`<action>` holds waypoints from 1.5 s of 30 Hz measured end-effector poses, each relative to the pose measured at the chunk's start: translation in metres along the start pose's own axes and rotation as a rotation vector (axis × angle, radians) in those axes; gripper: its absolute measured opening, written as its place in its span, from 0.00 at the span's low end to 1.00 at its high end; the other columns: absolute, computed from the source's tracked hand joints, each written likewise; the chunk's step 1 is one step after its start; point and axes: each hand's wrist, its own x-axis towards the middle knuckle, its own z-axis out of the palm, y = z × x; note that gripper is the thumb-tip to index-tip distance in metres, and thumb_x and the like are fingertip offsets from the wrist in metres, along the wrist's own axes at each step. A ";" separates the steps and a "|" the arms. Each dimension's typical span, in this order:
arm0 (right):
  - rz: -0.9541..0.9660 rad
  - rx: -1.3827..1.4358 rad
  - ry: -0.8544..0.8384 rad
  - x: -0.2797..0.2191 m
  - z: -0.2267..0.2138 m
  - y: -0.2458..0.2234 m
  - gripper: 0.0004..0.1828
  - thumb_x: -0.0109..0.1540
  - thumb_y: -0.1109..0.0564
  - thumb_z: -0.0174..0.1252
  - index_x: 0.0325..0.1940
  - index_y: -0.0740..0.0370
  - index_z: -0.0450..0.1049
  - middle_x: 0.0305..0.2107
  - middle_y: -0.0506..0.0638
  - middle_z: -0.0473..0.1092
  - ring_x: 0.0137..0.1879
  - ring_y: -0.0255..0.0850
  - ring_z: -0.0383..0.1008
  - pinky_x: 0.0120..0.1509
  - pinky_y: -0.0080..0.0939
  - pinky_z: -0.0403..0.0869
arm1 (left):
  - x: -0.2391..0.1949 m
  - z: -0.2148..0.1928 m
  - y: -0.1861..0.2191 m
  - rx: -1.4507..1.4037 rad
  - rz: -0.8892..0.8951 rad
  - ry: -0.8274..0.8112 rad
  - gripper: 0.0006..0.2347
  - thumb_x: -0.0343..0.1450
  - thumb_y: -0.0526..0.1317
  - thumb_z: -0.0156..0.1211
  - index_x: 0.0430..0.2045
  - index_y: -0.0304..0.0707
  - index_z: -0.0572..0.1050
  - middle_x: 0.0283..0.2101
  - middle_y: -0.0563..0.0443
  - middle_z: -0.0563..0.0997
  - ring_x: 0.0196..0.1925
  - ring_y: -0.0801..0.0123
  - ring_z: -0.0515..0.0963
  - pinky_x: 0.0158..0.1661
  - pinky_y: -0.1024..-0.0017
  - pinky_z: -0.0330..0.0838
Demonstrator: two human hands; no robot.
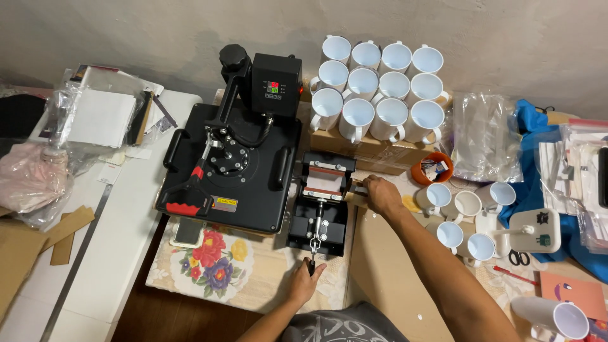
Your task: The person wraps a brown transfer sheet around a white mug and places it into a mug press machine. They then move to a nearby table to organize packing materials, including plastic bags, tape, and a tote bag, before returning to the press area.
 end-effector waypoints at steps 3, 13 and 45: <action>-0.025 -0.016 0.012 0.004 0.006 0.002 0.16 0.57 0.65 0.68 0.48 0.56 0.80 0.47 0.52 0.78 0.46 0.59 0.84 0.42 0.62 0.82 | 0.001 0.009 -0.006 -0.128 0.013 0.017 0.25 0.81 0.66 0.55 0.48 0.39 0.74 0.42 0.44 0.87 0.43 0.54 0.90 0.38 0.60 0.88; -0.059 -0.057 -0.027 0.020 0.010 -0.006 0.18 0.56 0.68 0.66 0.49 0.56 0.78 0.47 0.52 0.77 0.48 0.57 0.83 0.43 0.62 0.83 | -0.011 -0.017 0.013 -0.039 -0.053 -0.031 0.26 0.81 0.68 0.54 0.46 0.43 0.76 0.45 0.48 0.88 0.45 0.56 0.90 0.44 0.62 0.86; -0.107 -0.089 -0.050 0.029 -0.002 -0.019 0.24 0.59 0.71 0.63 0.58 0.58 0.80 0.51 0.55 0.80 0.52 0.59 0.85 0.48 0.62 0.84 | -0.009 -0.018 0.011 -0.153 -0.023 -0.047 0.25 0.81 0.65 0.57 0.50 0.39 0.76 0.50 0.42 0.85 0.51 0.51 0.88 0.49 0.57 0.84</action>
